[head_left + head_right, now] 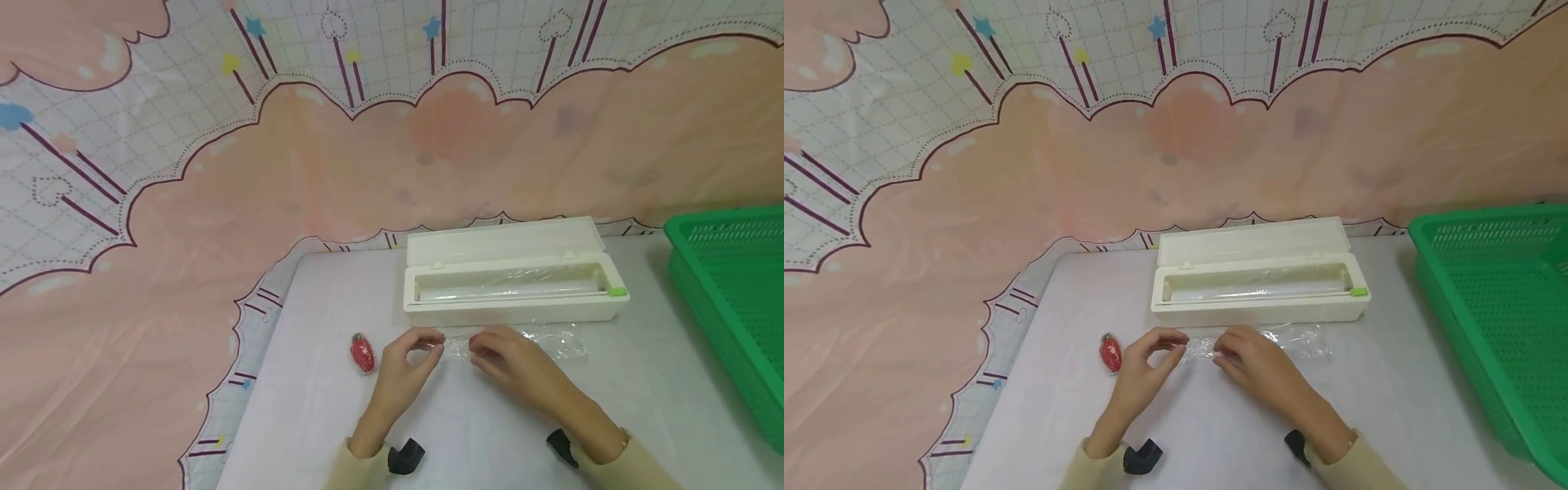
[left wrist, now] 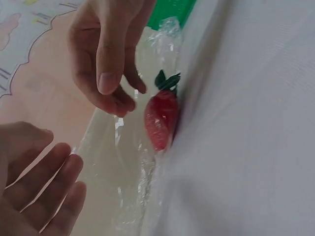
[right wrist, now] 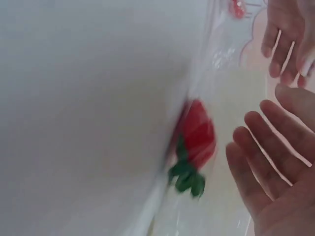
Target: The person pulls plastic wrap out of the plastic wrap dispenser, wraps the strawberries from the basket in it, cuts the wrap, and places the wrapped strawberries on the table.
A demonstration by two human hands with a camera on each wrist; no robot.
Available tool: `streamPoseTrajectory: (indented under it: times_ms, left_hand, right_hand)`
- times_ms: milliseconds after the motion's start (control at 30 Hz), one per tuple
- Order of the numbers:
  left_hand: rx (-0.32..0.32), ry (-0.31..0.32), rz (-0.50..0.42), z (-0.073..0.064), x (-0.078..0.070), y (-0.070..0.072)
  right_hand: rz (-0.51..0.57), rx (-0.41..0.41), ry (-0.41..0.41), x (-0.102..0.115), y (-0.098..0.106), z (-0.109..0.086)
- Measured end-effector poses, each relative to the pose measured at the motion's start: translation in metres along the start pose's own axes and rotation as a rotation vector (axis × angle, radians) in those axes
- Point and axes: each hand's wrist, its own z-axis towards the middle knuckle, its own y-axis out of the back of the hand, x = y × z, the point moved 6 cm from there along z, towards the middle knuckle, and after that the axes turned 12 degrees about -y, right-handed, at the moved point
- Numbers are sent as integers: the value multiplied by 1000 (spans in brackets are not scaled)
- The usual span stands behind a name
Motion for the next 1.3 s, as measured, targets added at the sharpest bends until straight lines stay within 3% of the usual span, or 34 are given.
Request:
streamPoseTrajectory:
  times_ms: [167,367,667,1033,1300]
  left_hand:
    - [150,-19,50,2,3,-18]
    - [248,9,113,3,10,-33]
    - [258,-9,128,8,15,-41]
    - [277,-13,188,9,12,-43]
    - [276,-30,305,8,5,-39]
  right_hand:
    - [-25,-34,58,-9,5,-6]
    - [-69,1,7,-18,4,-6]
    - [-66,30,-42,-22,5,-3]
    - [-54,82,18,-26,2,4]
    - [-62,156,90,-24,3,0]
